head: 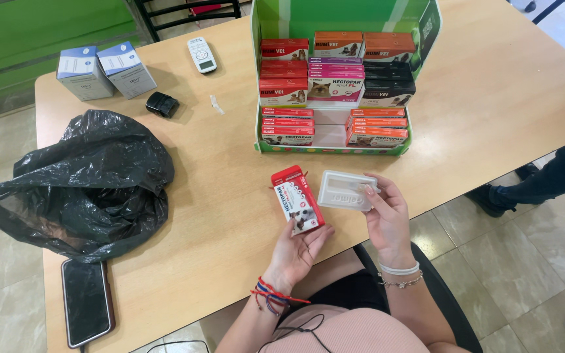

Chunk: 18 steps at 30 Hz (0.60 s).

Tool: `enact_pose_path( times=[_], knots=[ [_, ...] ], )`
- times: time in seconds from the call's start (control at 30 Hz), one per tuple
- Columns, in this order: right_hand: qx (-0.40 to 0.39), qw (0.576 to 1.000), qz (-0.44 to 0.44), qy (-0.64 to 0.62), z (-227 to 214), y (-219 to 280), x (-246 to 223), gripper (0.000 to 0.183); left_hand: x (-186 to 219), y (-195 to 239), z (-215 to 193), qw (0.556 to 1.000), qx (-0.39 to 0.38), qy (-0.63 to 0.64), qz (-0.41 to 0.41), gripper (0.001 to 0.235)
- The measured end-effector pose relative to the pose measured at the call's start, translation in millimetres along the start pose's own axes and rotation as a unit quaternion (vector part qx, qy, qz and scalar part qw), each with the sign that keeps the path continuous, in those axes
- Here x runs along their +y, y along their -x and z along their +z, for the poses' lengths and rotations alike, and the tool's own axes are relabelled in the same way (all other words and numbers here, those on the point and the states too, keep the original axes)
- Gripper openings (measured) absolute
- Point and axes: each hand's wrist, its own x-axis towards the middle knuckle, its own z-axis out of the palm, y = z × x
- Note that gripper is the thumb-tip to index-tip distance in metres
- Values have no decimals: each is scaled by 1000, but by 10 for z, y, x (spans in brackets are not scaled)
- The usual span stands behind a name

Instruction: The person sits at a table and repeatedly picks up small boxes from a black plastic bag and a display stand. They open the boxes, remove the contents, and place the empty boxes back into the display stand.

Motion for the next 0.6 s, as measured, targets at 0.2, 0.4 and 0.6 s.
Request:
enact_pose_path(
  times=[0.2, 0.4, 0.6],
  knots=[
    [-31, 999, -36, 11, 109, 46, 31, 43, 111, -32, -8, 990, 1, -134, -44, 97],
    [-49, 994, -60, 72, 280, 76, 156, 35, 224, 568, 258, 751, 45, -591, 290, 42],
    [-112, 979, -96, 141, 684, 242, 215, 33, 466, 935, 417, 745, 54, -501, 436, 24]
  ],
)
